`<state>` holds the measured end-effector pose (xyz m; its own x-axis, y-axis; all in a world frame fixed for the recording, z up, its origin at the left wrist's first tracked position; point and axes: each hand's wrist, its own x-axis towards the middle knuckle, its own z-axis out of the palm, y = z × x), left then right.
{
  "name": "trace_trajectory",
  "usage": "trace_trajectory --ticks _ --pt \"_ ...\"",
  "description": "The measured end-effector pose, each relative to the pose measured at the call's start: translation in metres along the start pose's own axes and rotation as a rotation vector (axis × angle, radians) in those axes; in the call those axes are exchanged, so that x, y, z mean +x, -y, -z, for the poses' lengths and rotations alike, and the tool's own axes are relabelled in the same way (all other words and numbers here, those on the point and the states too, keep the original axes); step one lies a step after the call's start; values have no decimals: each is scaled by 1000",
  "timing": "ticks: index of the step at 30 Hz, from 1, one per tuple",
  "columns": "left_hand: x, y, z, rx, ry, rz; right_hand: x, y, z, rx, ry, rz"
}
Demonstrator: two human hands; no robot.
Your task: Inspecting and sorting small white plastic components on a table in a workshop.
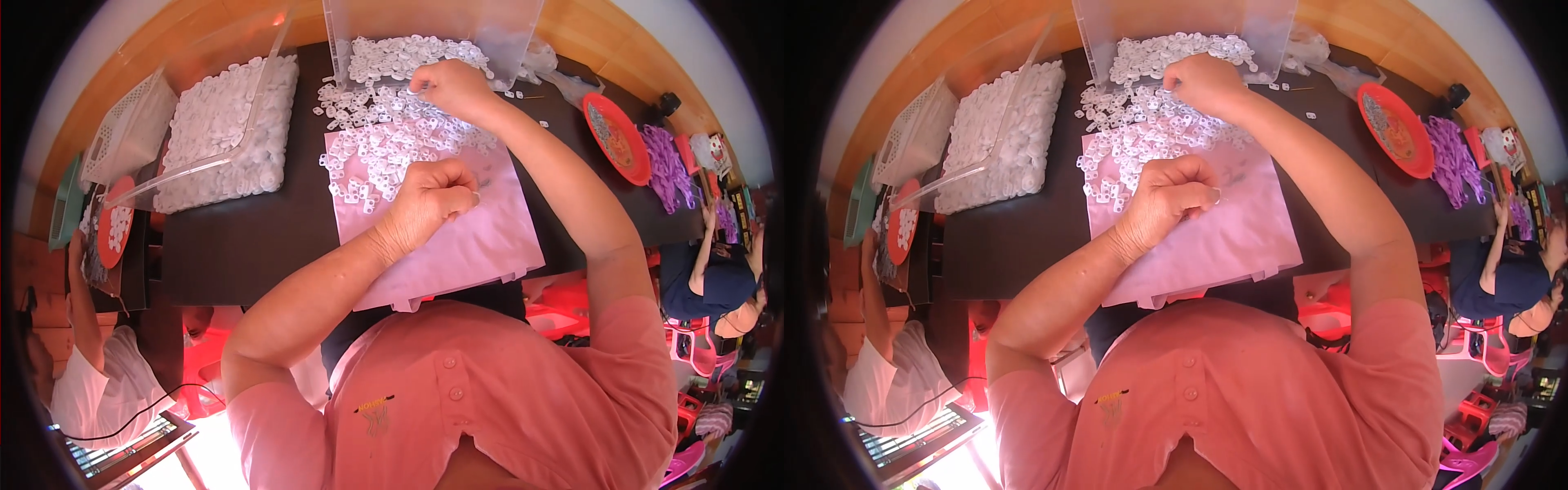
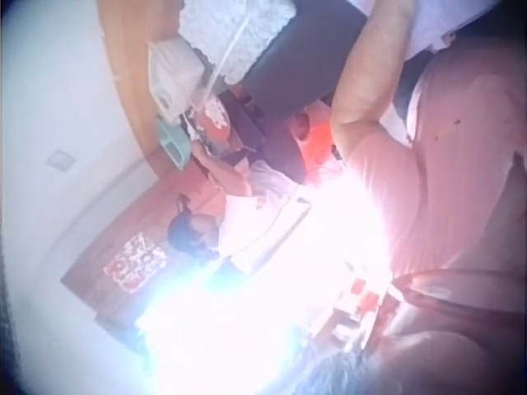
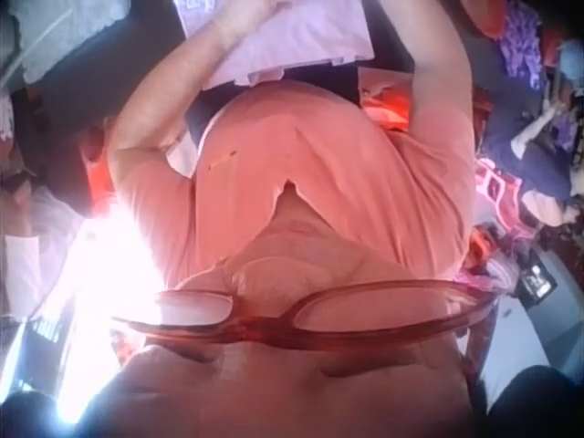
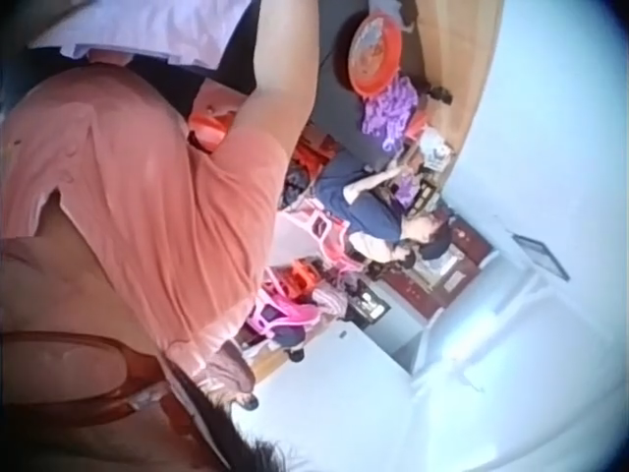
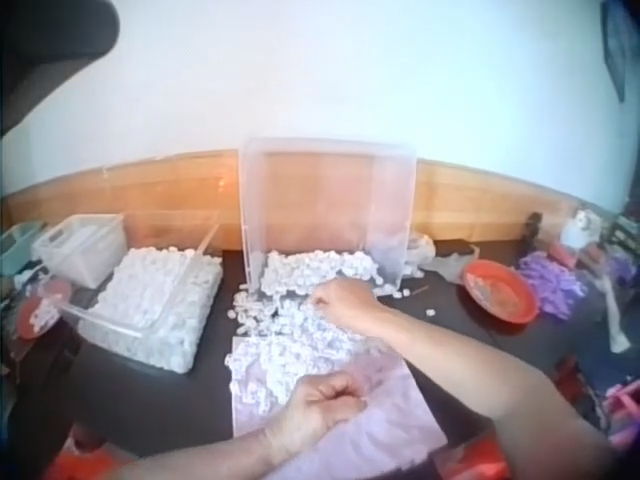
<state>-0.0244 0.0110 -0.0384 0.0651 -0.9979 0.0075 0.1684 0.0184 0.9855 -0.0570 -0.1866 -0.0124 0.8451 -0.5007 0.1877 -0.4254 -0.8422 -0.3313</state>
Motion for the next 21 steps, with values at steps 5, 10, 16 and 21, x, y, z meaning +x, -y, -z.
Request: trace_trajectory --ticks 5,10,16,21 --pt "6 5 3 -109 61 62 12 16 -10 -98 20 162" --pt "10 3 9 -99 93 117 22 18 -11 -201 130 195" --pt "10 -9 12 -53 125 186 23 -9 -7 -25 129 158" --pt "12 -5 12 -25 157 163 33 -37 8 285 5 34"
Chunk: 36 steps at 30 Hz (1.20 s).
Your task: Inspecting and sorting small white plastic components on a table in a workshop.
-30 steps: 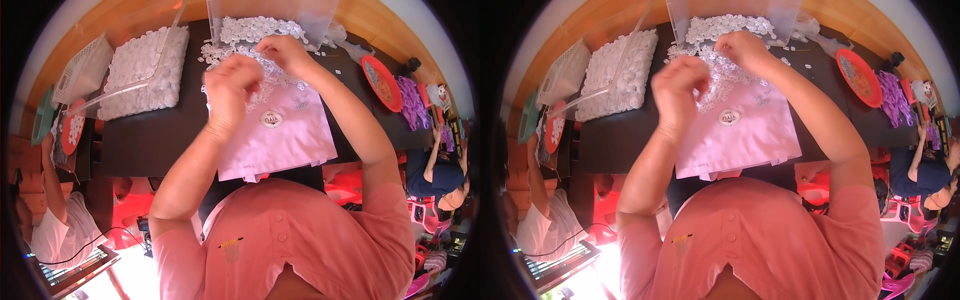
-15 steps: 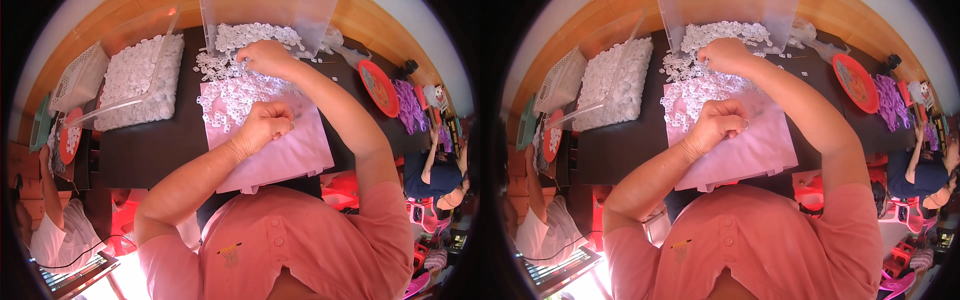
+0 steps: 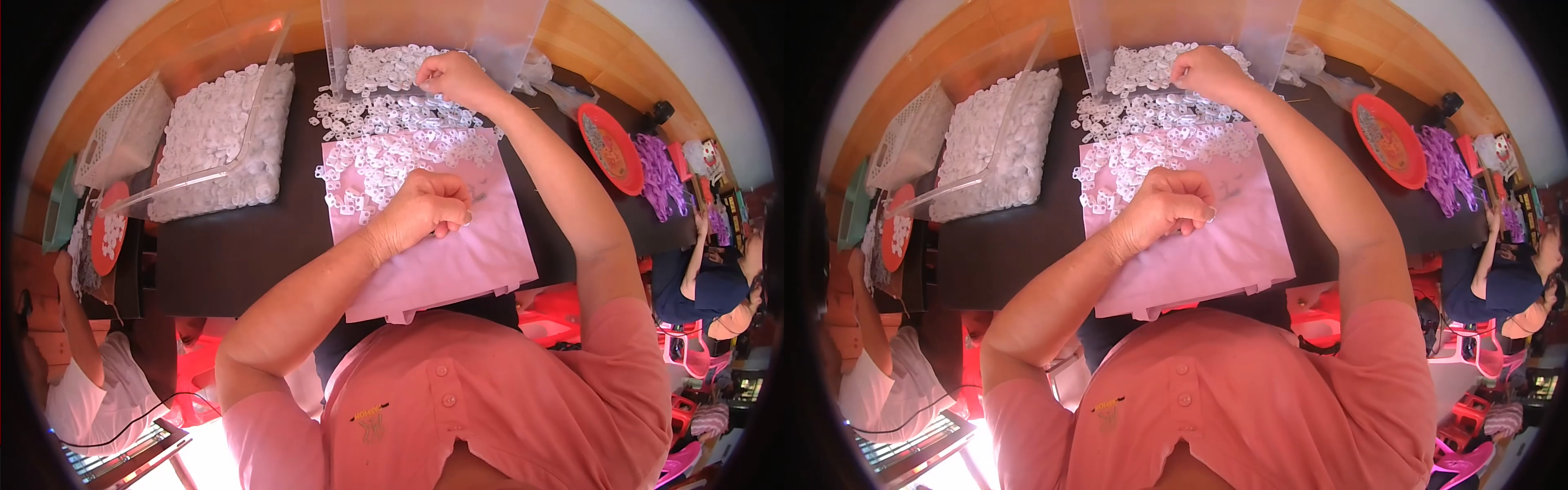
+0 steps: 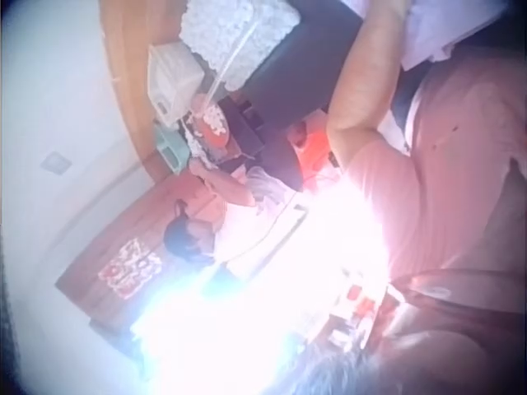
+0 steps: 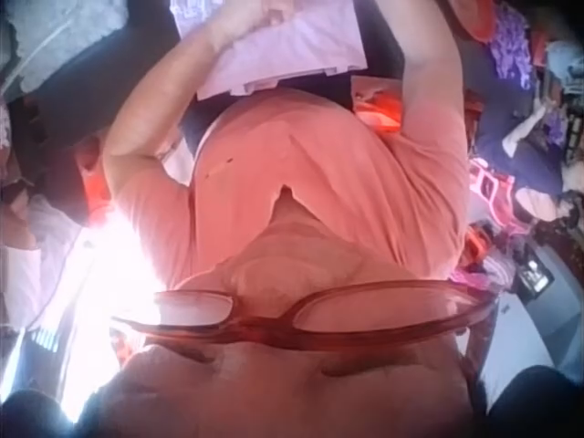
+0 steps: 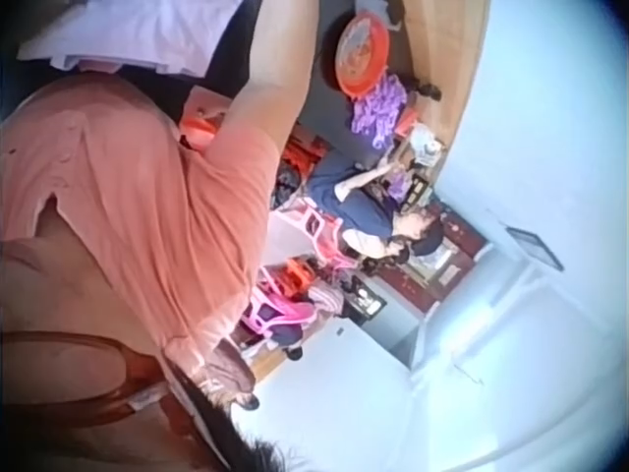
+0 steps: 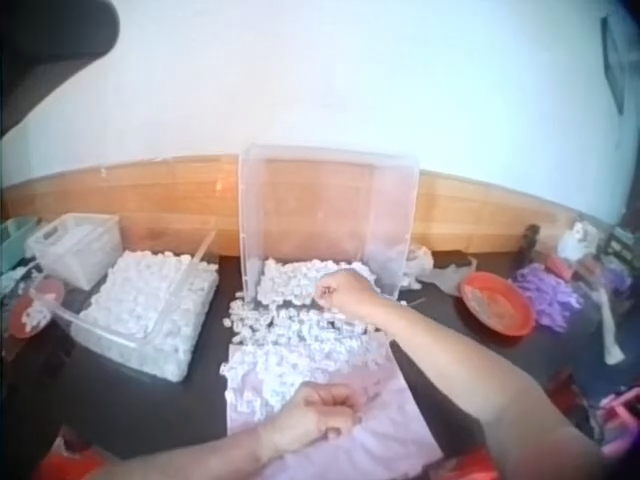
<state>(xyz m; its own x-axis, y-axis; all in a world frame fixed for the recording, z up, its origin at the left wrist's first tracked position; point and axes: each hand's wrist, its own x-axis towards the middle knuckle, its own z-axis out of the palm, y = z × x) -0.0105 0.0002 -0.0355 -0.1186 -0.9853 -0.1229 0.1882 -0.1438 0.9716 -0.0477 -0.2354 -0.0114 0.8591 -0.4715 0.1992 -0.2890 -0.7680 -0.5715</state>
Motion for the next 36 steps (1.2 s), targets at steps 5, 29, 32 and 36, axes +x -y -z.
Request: trace_trajectory --ticks 5,29,32,36 --pt "2 5 -1 -42 6 -1 -4 -7 -5 -215 -6 -12" --pt "-3 -12 23 -479 -457 -202 -65 53 10 488 23 -245" --pt "-4 -13 28 -517 -557 -338 -86 79 7 550 55 -200" --pt "-1 -13 36 -630 -606 -454 -103 105 -11 693 189 -105"
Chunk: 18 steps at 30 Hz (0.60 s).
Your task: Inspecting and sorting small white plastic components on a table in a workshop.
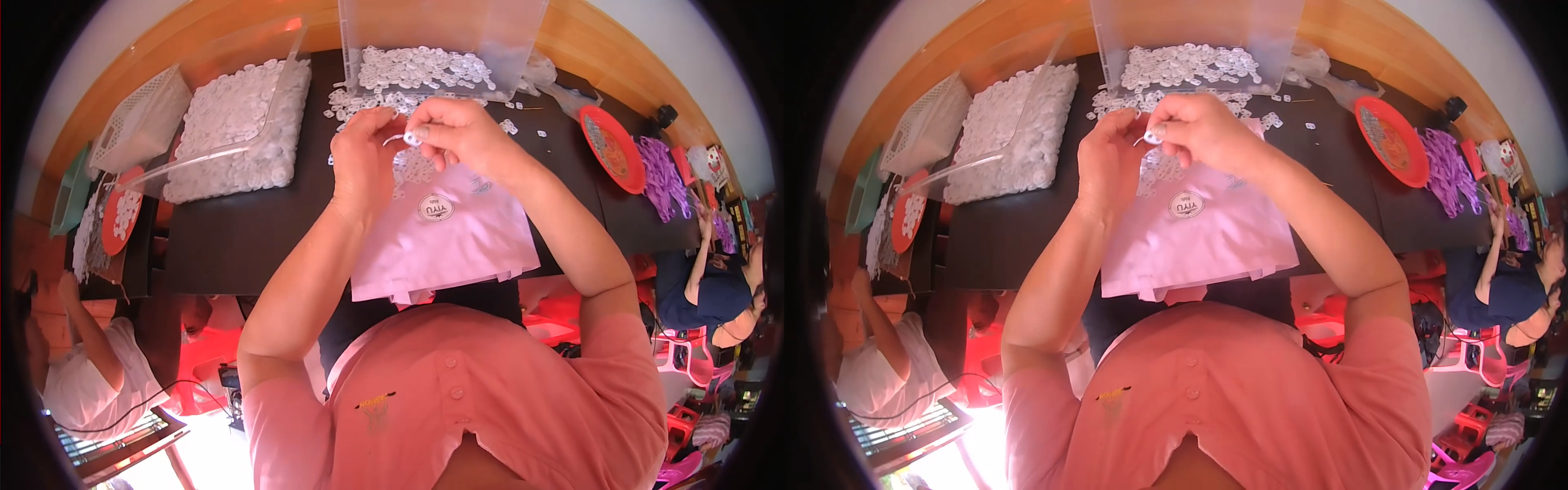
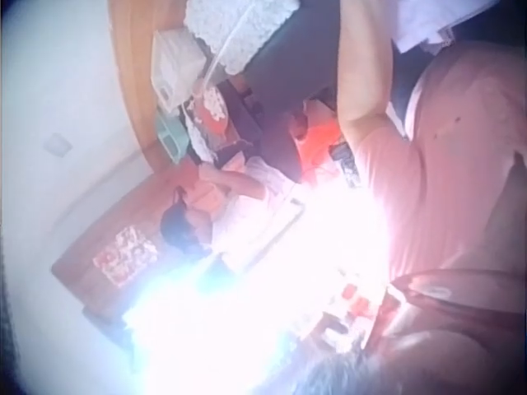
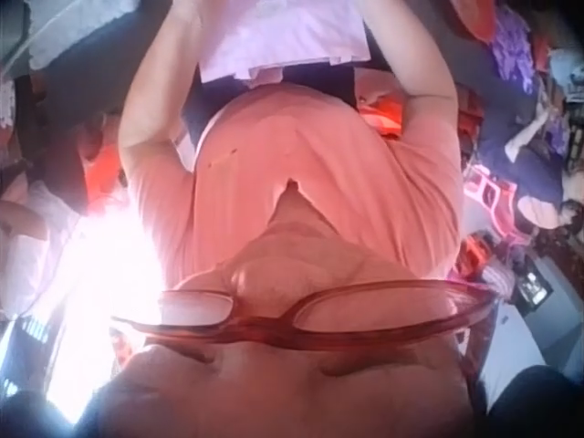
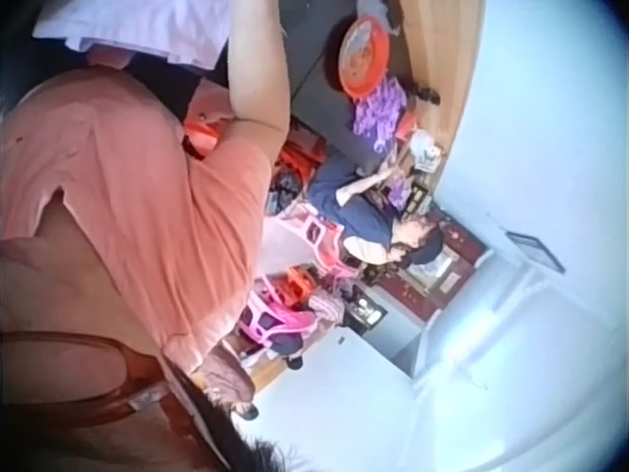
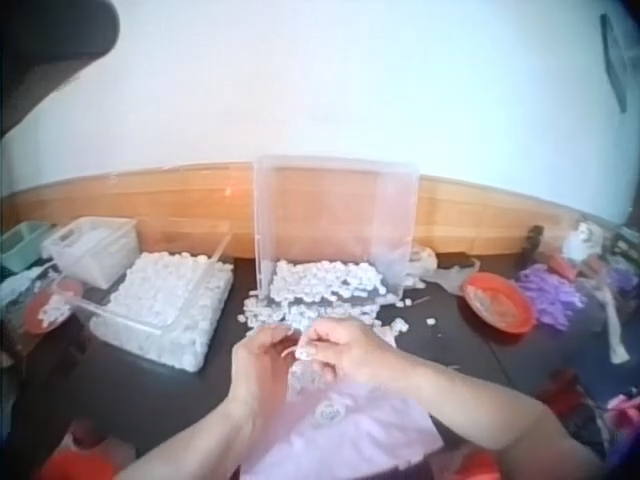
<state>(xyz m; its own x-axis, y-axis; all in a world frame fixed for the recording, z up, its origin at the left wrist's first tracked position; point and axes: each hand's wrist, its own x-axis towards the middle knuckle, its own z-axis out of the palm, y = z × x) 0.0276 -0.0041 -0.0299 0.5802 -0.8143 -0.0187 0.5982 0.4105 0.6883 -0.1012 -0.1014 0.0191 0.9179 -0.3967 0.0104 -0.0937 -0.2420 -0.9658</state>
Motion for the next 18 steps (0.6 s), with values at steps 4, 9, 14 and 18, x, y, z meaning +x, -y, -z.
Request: trace_trajectory --ticks 4,9,14,18 --pt "4 -4 7 -103 82 124 -1 -6 -28 -15 30 68" --pt "-3 -9 1 -99 34 149 -3 1 -39 116 -45 46" --pt "-6 -12 0 -100 30 127 -5 -2 -47 154 -113 58" --pt "-8 -14 -6 -159 101 153 -13 -2 -49 125 -162 63"
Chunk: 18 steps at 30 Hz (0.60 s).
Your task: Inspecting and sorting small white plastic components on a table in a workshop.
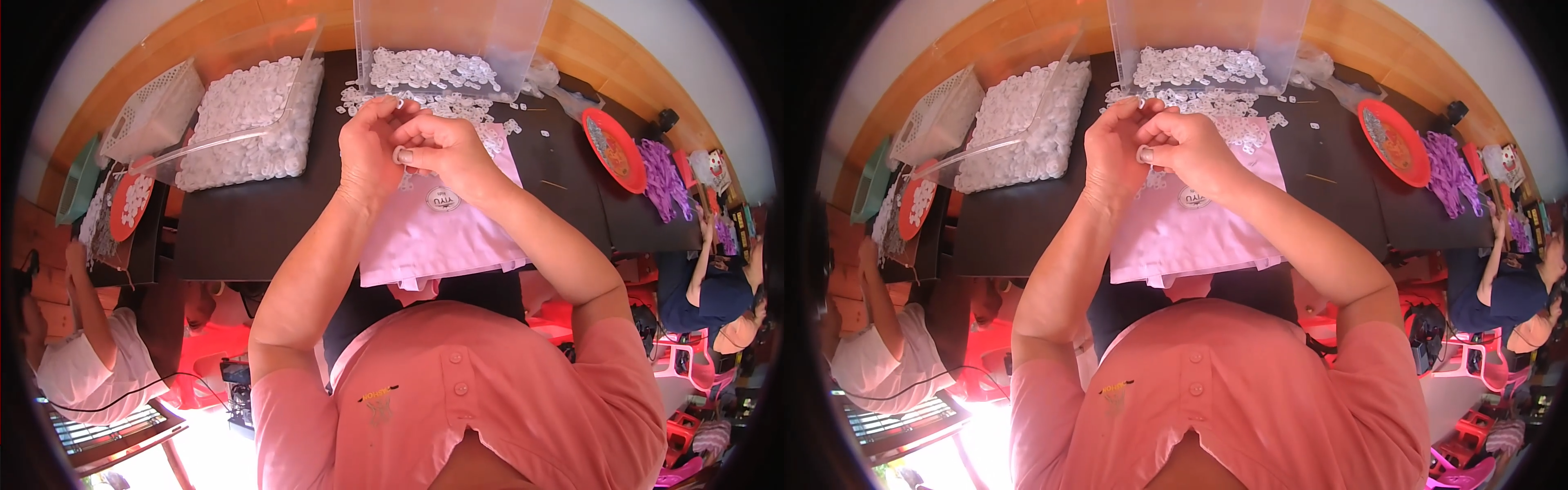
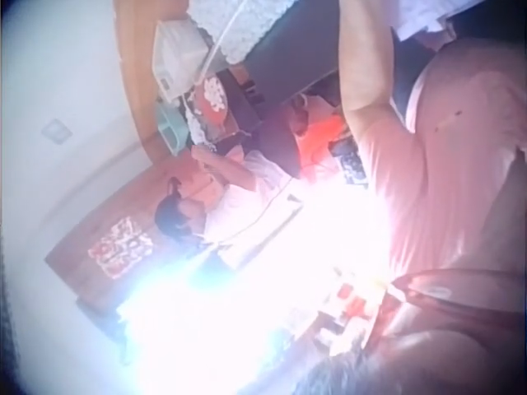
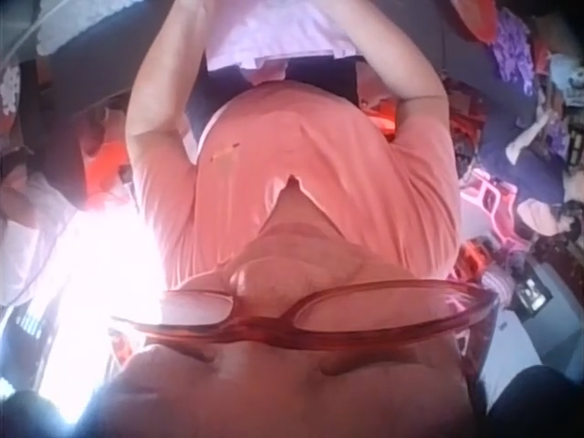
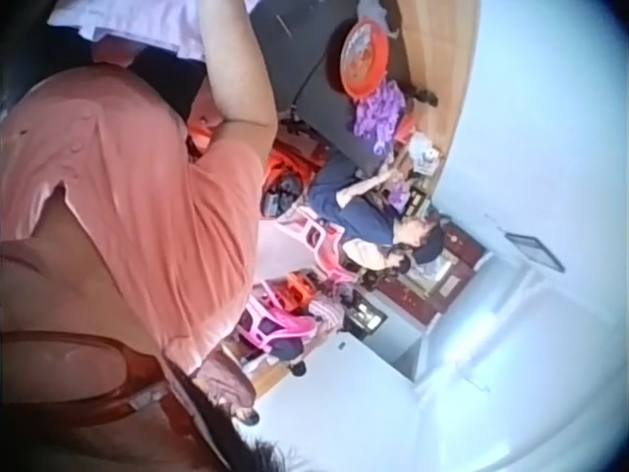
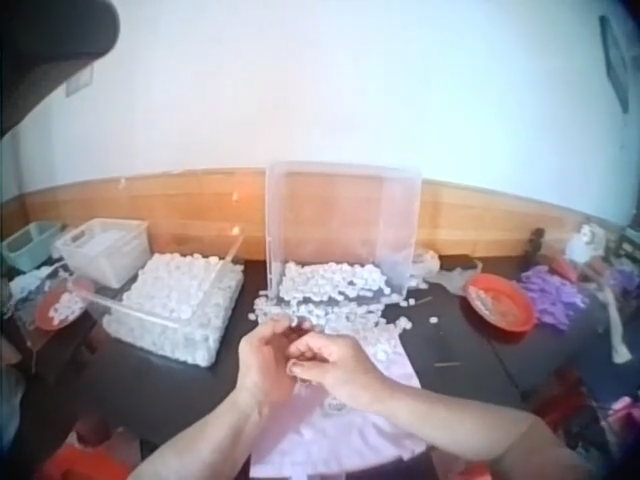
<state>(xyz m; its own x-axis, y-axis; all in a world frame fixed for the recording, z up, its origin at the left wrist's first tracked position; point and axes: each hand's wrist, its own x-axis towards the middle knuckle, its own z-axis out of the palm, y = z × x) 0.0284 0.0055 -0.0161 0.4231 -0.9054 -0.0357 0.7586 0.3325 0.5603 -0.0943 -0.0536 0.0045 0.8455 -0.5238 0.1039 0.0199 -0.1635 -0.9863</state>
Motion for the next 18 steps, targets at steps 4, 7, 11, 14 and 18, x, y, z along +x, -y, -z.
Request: trace_trajectory --ticks 4,7,11,14,18 --pt "3 4 3 -53 27 12 0 -13 6 -34 50 90" --pt "4 4 5 -52 37 38 -2 -15 5 -2 32 121" --pt "6 9 6 -62 31 63 -4 -17 8 -7 41 141" --pt "3 9 3 -38 11 74 -6 -19 5 -77 24 200" --pt "-2 6 -3 -30 -10 116 -10 -18 -1 -58 -16 206"
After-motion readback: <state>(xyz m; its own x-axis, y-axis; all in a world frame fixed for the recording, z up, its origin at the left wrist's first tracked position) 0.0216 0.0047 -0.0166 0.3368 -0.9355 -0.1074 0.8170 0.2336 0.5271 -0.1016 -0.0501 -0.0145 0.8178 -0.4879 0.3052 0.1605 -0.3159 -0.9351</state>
